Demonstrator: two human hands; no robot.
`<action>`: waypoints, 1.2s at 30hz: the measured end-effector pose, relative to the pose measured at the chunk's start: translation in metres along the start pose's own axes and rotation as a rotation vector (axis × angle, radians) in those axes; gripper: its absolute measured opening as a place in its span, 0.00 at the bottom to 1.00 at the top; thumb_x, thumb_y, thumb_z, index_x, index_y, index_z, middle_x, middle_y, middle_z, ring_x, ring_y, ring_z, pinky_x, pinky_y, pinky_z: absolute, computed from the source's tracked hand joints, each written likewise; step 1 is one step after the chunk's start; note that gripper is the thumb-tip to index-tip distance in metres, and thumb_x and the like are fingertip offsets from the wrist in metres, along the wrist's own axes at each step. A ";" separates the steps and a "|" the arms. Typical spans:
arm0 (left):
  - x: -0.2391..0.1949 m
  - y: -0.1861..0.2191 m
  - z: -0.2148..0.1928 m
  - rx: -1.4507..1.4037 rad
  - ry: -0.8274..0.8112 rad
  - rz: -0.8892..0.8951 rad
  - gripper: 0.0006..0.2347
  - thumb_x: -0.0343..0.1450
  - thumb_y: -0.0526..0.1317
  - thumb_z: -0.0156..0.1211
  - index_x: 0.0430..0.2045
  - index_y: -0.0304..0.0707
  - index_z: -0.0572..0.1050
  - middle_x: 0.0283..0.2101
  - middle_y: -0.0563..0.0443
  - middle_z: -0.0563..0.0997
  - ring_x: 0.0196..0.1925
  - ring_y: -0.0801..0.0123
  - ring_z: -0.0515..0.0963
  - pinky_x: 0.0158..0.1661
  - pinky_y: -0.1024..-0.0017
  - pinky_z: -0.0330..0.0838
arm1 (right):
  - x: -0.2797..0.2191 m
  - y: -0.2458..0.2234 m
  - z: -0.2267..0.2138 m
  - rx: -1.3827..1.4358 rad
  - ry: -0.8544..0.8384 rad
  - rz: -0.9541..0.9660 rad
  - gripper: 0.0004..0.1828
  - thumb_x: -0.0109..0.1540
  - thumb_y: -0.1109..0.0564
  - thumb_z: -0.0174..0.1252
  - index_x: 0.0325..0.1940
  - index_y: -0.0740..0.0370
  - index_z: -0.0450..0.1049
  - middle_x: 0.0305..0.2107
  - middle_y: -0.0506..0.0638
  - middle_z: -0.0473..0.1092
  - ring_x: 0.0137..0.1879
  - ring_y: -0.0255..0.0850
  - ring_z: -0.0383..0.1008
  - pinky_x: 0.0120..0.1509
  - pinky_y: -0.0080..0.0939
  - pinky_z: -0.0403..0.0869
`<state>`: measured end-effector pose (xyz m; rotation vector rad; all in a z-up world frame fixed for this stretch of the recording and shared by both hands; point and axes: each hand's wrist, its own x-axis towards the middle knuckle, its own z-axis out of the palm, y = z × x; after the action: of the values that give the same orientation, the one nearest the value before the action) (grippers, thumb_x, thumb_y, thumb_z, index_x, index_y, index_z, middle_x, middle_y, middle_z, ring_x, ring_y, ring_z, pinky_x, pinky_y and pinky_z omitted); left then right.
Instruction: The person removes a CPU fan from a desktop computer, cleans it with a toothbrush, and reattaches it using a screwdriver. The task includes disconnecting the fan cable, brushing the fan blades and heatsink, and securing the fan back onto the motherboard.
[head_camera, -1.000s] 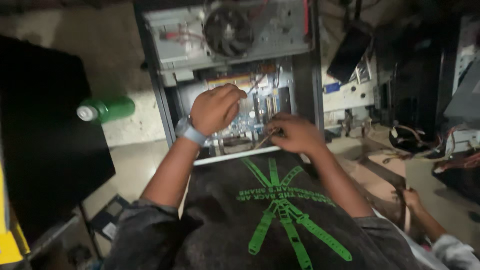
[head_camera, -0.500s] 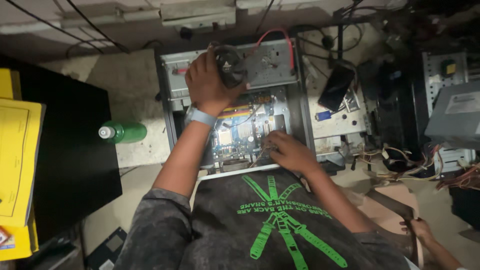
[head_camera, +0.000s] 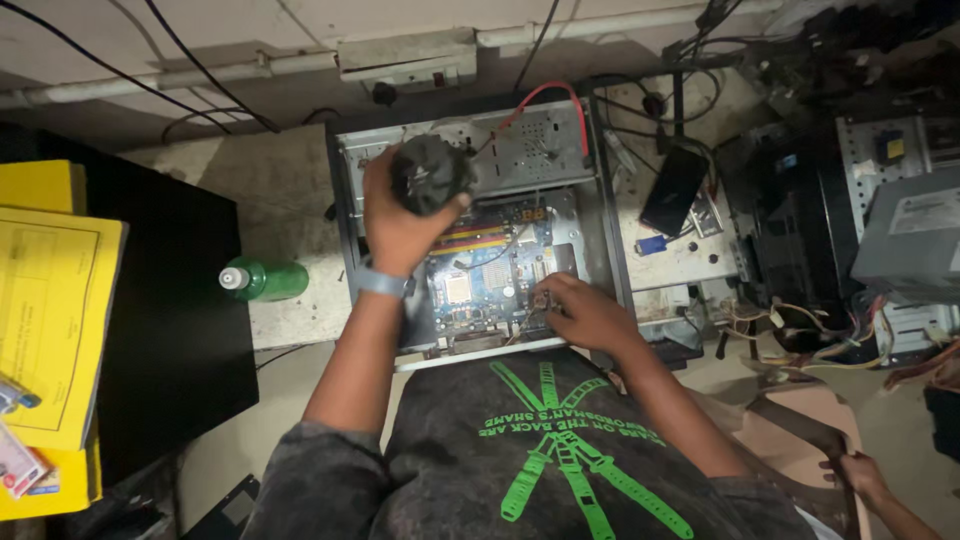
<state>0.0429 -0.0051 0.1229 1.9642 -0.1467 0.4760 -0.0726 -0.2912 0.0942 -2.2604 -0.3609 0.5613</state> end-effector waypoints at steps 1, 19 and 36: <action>-0.005 -0.004 -0.005 -0.043 0.017 -0.004 0.37 0.58 0.46 0.83 0.58 0.29 0.68 0.57 0.39 0.74 0.60 0.54 0.76 0.61 0.62 0.72 | 0.000 -0.001 -0.001 0.003 -0.023 0.056 0.21 0.58 0.57 0.58 0.56 0.56 0.71 0.51 0.54 0.70 0.54 0.50 0.75 0.56 0.45 0.71; -0.126 0.018 -0.016 -1.483 -0.129 -0.768 0.31 0.75 0.59 0.52 0.66 0.33 0.64 0.64 0.43 0.73 0.67 0.54 0.72 0.67 0.55 0.65 | 0.003 -0.078 0.001 0.299 0.386 -0.299 0.12 0.63 0.64 0.62 0.51 0.65 0.75 0.42 0.51 0.74 0.44 0.36 0.75 0.50 0.35 0.74; -0.122 0.027 -0.028 -1.590 -0.249 -1.053 0.36 0.72 0.70 0.38 0.63 0.39 0.66 0.59 0.39 0.75 0.56 0.50 0.78 0.57 0.50 0.74 | 0.008 -0.107 0.010 0.168 0.492 -0.421 0.11 0.60 0.66 0.68 0.47 0.65 0.78 0.39 0.53 0.76 0.41 0.37 0.78 0.45 0.35 0.76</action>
<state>-0.0846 -0.0047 0.1075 0.3277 0.2915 -0.5149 -0.0791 -0.2104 0.1653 -1.9938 -0.4955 -0.1759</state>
